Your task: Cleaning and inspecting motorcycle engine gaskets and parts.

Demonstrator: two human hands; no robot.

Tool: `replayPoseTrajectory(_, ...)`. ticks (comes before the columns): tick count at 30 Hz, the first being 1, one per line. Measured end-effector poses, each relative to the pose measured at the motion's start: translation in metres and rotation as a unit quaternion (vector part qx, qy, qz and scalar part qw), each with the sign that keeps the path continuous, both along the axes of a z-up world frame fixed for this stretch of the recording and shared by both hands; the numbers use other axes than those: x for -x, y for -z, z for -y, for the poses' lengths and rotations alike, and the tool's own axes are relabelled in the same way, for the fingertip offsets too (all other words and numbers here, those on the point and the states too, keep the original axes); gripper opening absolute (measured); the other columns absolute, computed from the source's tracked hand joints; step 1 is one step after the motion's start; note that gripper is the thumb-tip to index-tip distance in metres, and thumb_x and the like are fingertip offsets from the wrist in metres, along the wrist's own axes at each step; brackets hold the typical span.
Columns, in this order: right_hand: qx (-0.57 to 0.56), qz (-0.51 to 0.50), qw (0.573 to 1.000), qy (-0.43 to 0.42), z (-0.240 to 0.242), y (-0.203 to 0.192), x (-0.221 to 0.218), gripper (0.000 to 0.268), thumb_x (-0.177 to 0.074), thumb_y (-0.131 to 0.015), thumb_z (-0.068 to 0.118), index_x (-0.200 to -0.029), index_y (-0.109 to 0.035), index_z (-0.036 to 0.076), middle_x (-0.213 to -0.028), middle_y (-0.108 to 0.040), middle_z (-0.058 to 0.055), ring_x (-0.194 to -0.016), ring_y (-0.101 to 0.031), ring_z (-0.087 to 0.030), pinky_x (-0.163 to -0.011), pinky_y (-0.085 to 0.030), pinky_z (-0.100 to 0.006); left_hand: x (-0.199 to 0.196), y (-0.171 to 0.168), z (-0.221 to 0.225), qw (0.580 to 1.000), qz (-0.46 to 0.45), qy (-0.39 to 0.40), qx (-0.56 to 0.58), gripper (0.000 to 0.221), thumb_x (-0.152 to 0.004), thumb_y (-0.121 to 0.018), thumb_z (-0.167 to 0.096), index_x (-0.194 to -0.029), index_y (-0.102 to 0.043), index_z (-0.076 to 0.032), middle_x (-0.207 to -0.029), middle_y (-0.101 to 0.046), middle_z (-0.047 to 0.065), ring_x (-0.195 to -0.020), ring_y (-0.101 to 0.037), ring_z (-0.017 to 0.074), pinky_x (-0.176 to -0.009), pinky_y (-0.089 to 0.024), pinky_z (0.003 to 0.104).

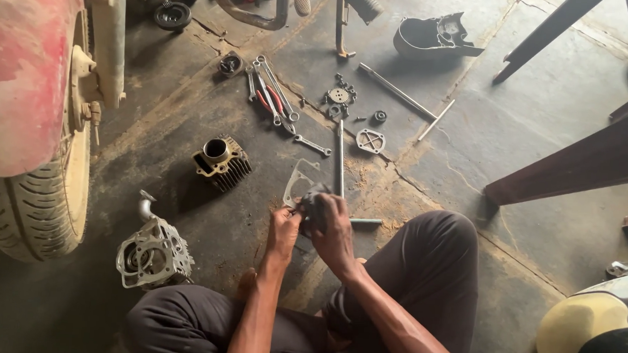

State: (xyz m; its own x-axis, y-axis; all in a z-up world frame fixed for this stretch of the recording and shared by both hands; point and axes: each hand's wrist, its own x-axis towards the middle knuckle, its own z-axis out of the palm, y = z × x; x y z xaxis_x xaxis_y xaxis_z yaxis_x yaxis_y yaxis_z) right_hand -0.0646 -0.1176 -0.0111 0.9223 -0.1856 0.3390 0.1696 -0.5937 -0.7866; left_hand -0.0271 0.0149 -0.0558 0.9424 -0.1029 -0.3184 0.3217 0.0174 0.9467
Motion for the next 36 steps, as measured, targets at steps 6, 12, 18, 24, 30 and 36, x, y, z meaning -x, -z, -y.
replayPoseTrajectory(6, -0.018, 0.033, 0.996, -0.080, 0.014, 0.013, -0.004, 0.042, -0.087, -0.065, -0.007, -0.128, -0.060, 0.000, -0.117, -0.058, -0.017, -0.097, -0.068, -0.030, -0.075, -0.064, -0.037, 0.006, -0.029, 0.001, 0.999, 0.006, 0.036, 0.011, 0.032, -0.101, -0.057, -0.029, -0.097, -0.076, -0.003, -0.090, -0.075, 0.010, -0.080, -0.066, 0.0153, -0.075, -0.054, 0.031)
replayPoseTrajectory(12, -0.057, -0.071, 0.993, 0.074, 0.041, 0.025, -0.021, 0.023, -0.097, -0.062, 0.003, -0.120, -0.064, 0.002, -0.109, -0.064, -0.018, -0.086, -0.067, -0.028, -0.067, -0.061, -0.036, 0.010, -0.046, 0.011, 0.999, -0.009, 0.052, 0.012, 0.024, -0.098, -0.056, -0.019, -0.101, -0.075, -0.005, -0.109, -0.069, 0.003, -0.079, -0.064, 0.0184, -0.072, -0.055, 0.034)
replayPoseTrajectory(18, -0.207, -0.104, 0.954, 0.192, 0.040, -0.017, -0.016, 0.031, -0.092, -0.056, 0.011, -0.122, -0.061, 0.004, -0.107, -0.064, -0.016, -0.081, -0.067, -0.023, -0.060, -0.060, -0.036, 0.002, -0.016, -0.001, 0.999, 0.000, 0.025, 0.038, 0.033, -0.101, -0.058, -0.022, -0.094, -0.076, 0.005, -0.098, -0.077, 0.014, -0.087, -0.067, 0.0153, -0.077, -0.055, 0.029)
replayPoseTrajectory(24, 0.043, 0.067, 0.997, 0.015, 0.019, 0.017, -0.011, 0.030, -0.088, -0.067, 0.006, -0.118, -0.064, 0.003, -0.108, -0.067, -0.015, -0.088, -0.067, -0.026, -0.075, -0.059, -0.037, 0.001, -0.050, 0.002, 0.996, 0.029, 0.026, 0.077, 0.024, -0.092, -0.057, -0.017, -0.102, -0.075, -0.006, -0.103, -0.077, 0.002, -0.091, -0.071, 0.0103, -0.081, -0.056, 0.025)
replayPoseTrajectory(30, -0.063, -0.016, 0.998, -0.021, 0.016, 0.000, -0.011, 0.026, -0.095, -0.068, 0.008, -0.119, -0.063, -0.002, -0.109, -0.066, -0.017, -0.087, -0.071, -0.026, -0.072, -0.062, -0.036, 0.000, -0.017, -0.002, 0.992, 0.056, 0.070, -0.086, 0.034, -0.100, -0.058, -0.018, -0.087, -0.075, 0.008, -0.067, -0.064, 0.006, -0.059, -0.056, 0.0146, -0.052, -0.043, 0.033)
replayPoseTrajectory(36, -0.082, -0.038, 0.995, 0.038, 0.030, 0.026, -0.013, 0.017, -0.096, -0.063, 0.010, -0.110, -0.066, 0.000, -0.090, -0.068, -0.010, -0.072, -0.066, -0.019, -0.063, -0.056, -0.034, 0.005, -0.040, 0.009, 0.965, 0.028, 0.163, -0.201, 0.030, -0.099, -0.046, -0.014, -0.118, -0.068, -0.008, -0.101, -0.070, 0.005, -0.066, -0.063, 0.0193, -0.055, -0.052, 0.037)
